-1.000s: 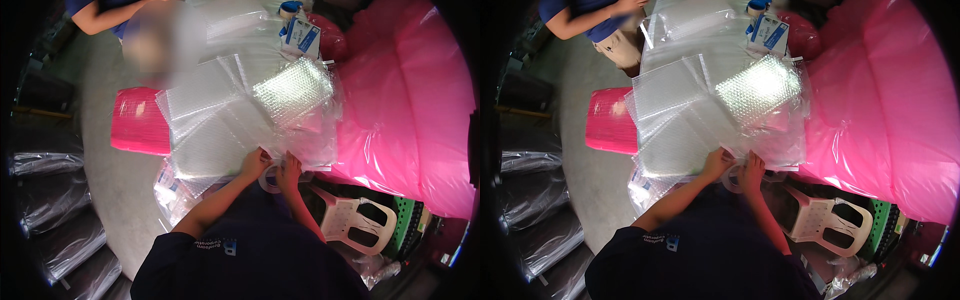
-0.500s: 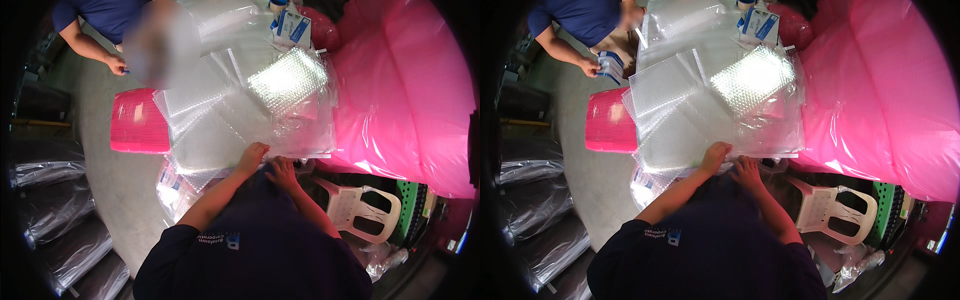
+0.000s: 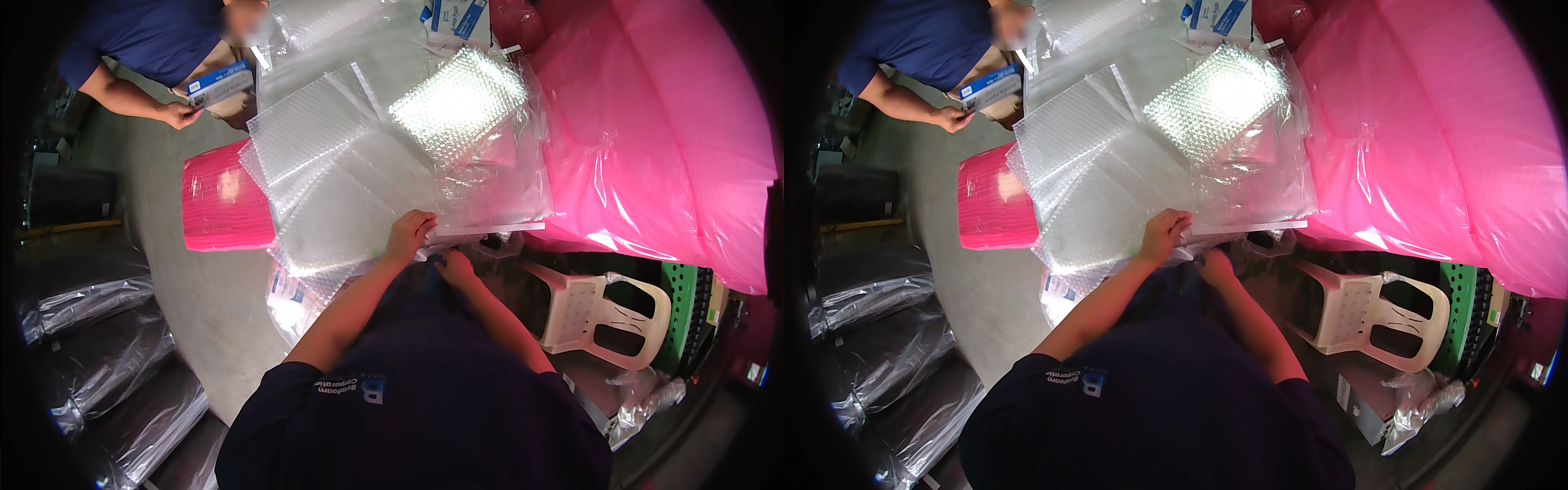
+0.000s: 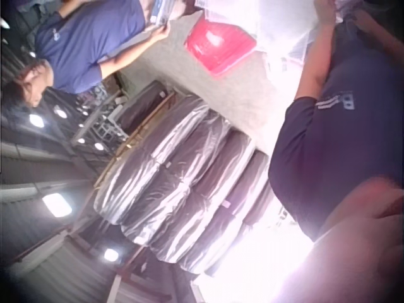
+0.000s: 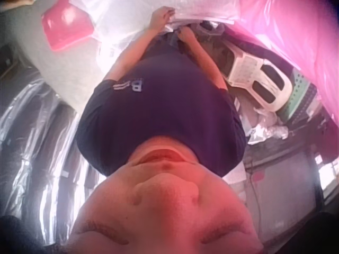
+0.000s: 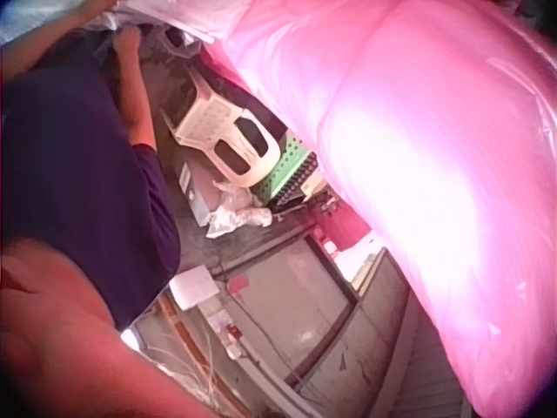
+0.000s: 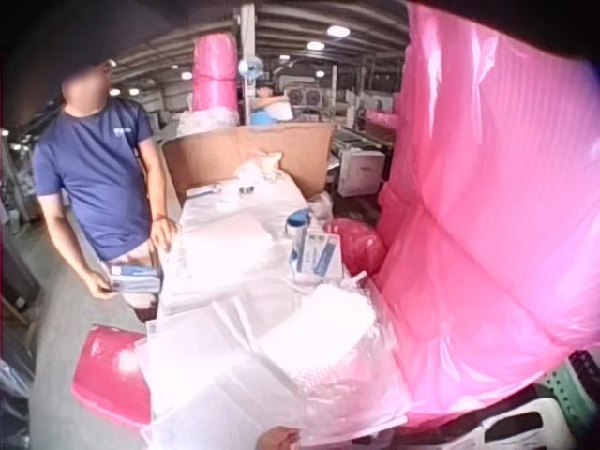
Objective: The person repeatedly pulls bubble wrap from a large roll, folds it into smaller sheets, and secures the edges with clear packing tape. The person stacks the finished sheets on a table and occasionally moves the large roll to a different location.
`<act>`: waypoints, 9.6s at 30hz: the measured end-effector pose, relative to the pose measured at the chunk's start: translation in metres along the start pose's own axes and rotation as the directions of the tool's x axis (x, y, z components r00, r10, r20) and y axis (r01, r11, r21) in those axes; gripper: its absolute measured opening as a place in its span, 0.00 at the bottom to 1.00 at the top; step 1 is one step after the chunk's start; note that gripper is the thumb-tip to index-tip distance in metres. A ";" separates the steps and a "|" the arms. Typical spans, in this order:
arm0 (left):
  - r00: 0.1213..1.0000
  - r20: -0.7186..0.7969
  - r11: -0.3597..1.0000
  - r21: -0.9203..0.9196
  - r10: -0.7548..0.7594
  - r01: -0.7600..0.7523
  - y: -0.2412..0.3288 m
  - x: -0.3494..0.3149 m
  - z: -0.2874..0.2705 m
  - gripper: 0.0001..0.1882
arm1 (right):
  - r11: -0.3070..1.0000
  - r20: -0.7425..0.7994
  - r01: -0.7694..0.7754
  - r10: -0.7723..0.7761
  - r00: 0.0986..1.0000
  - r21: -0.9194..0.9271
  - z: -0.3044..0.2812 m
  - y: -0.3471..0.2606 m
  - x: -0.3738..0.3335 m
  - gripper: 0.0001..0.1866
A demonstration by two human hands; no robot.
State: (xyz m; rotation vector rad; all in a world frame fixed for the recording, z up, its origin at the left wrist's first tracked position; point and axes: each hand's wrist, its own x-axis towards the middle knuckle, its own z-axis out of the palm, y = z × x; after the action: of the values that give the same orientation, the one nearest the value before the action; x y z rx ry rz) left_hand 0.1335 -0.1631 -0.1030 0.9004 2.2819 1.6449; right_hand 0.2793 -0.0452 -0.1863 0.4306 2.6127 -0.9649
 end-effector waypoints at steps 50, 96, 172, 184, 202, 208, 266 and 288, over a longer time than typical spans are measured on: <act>0.939 -0.052 0.935 -0.125 -0.340 0.331 -0.048 0.075 -0.106 0.28 | 0.638 0.289 -0.492 0.402 0.869 0.592 -0.180 -0.062 -0.197 0.09; 0.922 -0.183 0.933 0.058 -0.340 0.356 -0.038 0.086 -0.097 0.32 | 0.701 0.174 -0.567 0.553 0.815 0.432 -0.107 -0.060 -0.194 0.16; 0.980 0.050 0.971 0.153 -0.191 0.181 -0.024 0.030 -0.054 0.07 | 0.846 -0.286 0.481 -0.532 0.797 -0.231 -0.090 -0.100 0.074 0.07; 0.992 0.048 0.976 0.192 -0.113 0.102 -0.019 0.029 -0.056 0.09 | 0.779 -0.102 0.137 -0.094 0.990 0.612 -0.110 -0.072 0.099 0.07; 0.956 -0.047 0.720 0.648 -0.289 0.250 0.039 0.085 -0.269 0.21 | 0.899 -0.138 0.422 -0.435 0.890 -0.114 -0.112 -0.108 0.041 0.21; 0.903 -0.428 0.112 0.900 0.036 0.422 -0.030 0.212 -0.233 0.28 | 0.899 -0.151 0.425 -0.437 0.887 -0.102 -0.102 -0.096 0.037 0.22; 0.970 0.134 0.969 0.168 -0.203 0.179 0.013 -0.014 -0.065 0.18 | 0.733 -0.163 0.223 -0.416 0.895 -0.643 -0.219 -0.027 0.046 0.15; 0.892 0.417 0.982 -0.149 0.172 -0.119 0.021 0.012 -0.076 0.02 | 0.958 -0.094 0.025 -0.054 0.994 -0.284 -0.276 -0.065 -0.024 0.19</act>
State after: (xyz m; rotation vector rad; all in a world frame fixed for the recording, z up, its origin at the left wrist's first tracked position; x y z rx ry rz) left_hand 0.0948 -0.2128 -0.0537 1.2844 1.8375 1.4387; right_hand 0.2222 0.0877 0.0591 0.3635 2.8034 -0.5787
